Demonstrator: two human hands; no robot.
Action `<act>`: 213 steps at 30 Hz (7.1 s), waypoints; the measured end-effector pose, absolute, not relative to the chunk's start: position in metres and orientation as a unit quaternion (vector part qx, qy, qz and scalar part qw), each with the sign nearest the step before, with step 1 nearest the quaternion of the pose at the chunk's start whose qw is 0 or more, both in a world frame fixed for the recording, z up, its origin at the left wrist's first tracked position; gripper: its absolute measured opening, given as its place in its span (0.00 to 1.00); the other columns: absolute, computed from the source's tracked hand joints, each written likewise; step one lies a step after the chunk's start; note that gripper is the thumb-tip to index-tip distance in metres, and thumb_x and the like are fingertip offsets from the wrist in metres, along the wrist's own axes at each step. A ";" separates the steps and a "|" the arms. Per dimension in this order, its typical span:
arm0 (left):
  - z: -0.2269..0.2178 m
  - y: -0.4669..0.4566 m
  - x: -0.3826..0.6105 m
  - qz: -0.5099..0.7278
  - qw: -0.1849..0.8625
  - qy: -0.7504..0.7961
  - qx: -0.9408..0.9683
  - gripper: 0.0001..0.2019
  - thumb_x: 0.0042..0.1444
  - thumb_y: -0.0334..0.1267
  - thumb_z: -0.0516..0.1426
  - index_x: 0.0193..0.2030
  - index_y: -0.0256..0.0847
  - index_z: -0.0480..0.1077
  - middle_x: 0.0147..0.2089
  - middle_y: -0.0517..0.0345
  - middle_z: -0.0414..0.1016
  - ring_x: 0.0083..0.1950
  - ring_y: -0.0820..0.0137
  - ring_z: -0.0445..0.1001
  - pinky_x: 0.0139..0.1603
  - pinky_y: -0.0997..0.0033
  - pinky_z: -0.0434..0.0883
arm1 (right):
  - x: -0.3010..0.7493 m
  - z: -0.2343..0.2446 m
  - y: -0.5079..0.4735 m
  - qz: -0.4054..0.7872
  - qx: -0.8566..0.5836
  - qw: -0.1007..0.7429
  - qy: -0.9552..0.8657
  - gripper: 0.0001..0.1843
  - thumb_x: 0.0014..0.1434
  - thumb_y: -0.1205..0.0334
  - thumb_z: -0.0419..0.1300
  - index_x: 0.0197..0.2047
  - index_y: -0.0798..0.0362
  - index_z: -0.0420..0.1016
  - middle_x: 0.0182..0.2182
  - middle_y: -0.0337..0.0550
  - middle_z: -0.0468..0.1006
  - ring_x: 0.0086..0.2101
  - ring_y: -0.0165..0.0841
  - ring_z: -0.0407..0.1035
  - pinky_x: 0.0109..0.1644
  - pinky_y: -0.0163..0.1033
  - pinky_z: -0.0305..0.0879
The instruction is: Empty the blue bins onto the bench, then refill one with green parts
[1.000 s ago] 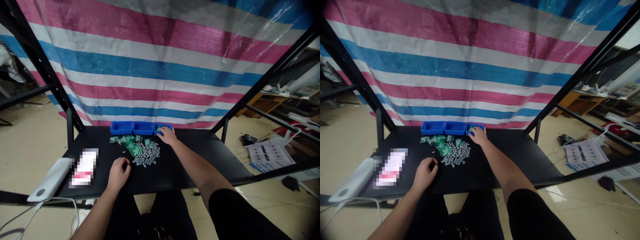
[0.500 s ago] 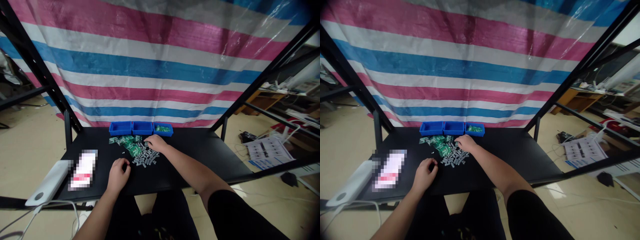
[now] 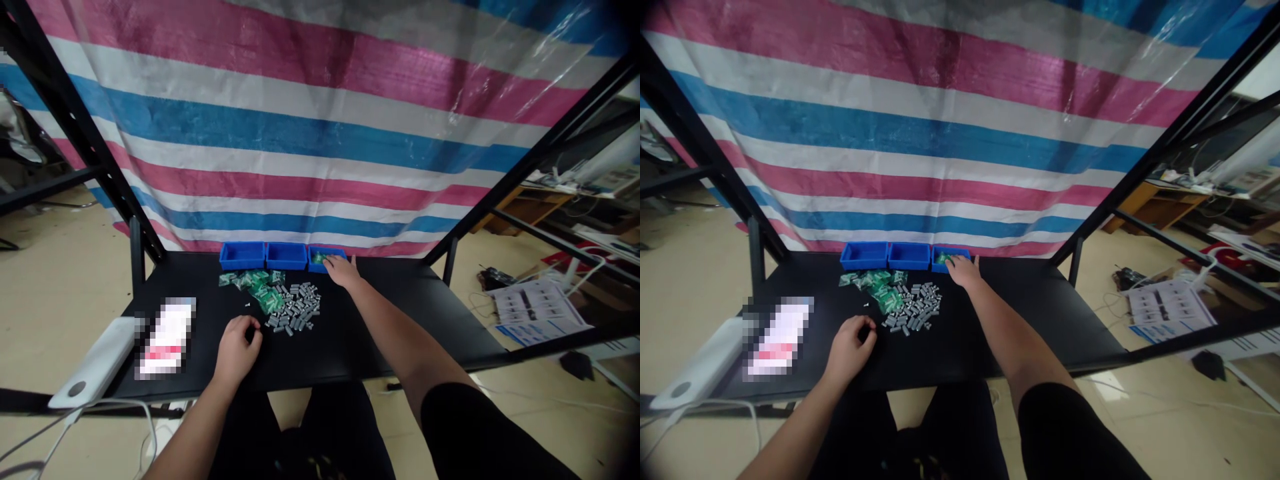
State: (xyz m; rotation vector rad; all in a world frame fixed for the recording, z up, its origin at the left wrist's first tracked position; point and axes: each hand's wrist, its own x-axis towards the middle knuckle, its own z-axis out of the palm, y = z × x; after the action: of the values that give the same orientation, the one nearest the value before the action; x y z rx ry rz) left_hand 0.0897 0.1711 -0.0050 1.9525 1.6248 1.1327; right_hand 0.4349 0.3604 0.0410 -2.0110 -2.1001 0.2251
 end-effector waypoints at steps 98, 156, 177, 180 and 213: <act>-0.004 0.170 0.091 0.373 0.169 0.585 0.700 0.03 0.59 0.34 0.55 0.36 0.44 0.71 0.40 0.54 0.76 0.49 0.59 0.74 0.55 0.57 0.71 | 0.321 0.058 0.306 0.081 -0.300 0.179 -0.934 0.22 0.61 0.54 0.68 0.57 0.49 0.77 0.62 0.50 0.73 0.61 0.44 0.68 0.69 0.50 0.61; -0.004 0.179 0.104 0.196 0.018 0.710 0.676 0.24 0.67 0.44 0.51 0.67 0.42 0.63 0.75 0.40 0.64 0.80 0.50 0.55 0.77 0.30 0.53 | 0.413 0.027 0.338 -0.018 -0.554 0.315 -0.771 0.13 0.70 0.52 0.61 0.53 0.47 0.79 0.51 0.46 0.82 0.56 0.46 0.72 0.77 0.70 0.29; 0.022 0.288 0.075 0.148 -0.011 0.718 0.680 0.16 0.67 0.42 0.51 0.52 0.45 0.78 0.57 0.48 0.80 0.57 0.52 0.76 0.52 0.55 0.75 | 0.427 0.030 0.338 0.020 -0.527 0.291 -0.798 0.16 0.59 0.63 0.65 0.52 0.46 0.79 0.58 0.46 0.79 0.58 0.45 0.72 0.72 0.58 0.52; 0.023 0.289 0.071 0.174 0.010 0.723 0.668 0.16 0.66 0.39 0.50 0.51 0.45 0.78 0.56 0.50 0.80 0.57 0.54 0.77 0.51 0.57 0.74 | 0.426 0.033 0.334 -0.005 -0.525 0.336 -0.782 0.17 0.60 0.56 0.67 0.53 0.45 0.79 0.59 0.46 0.77 0.60 0.46 0.70 0.77 0.63 0.39; 0.036 0.330 0.138 0.248 0.029 0.673 0.696 0.23 0.67 0.48 0.55 0.68 0.52 0.71 0.77 0.50 0.63 0.79 0.47 0.55 0.76 0.22 0.43 | 0.439 0.019 0.337 -0.063 -0.699 0.409 -0.583 0.20 0.62 0.62 0.60 0.56 0.48 0.83 0.47 0.50 0.81 0.49 0.48 0.70 0.59 0.56 0.64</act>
State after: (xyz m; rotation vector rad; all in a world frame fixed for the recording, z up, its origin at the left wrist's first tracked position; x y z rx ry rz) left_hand 0.1385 0.3299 0.0365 2.1475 2.0749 0.7658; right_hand 0.4394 0.3373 0.0188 -1.7605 -1.4689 -0.1598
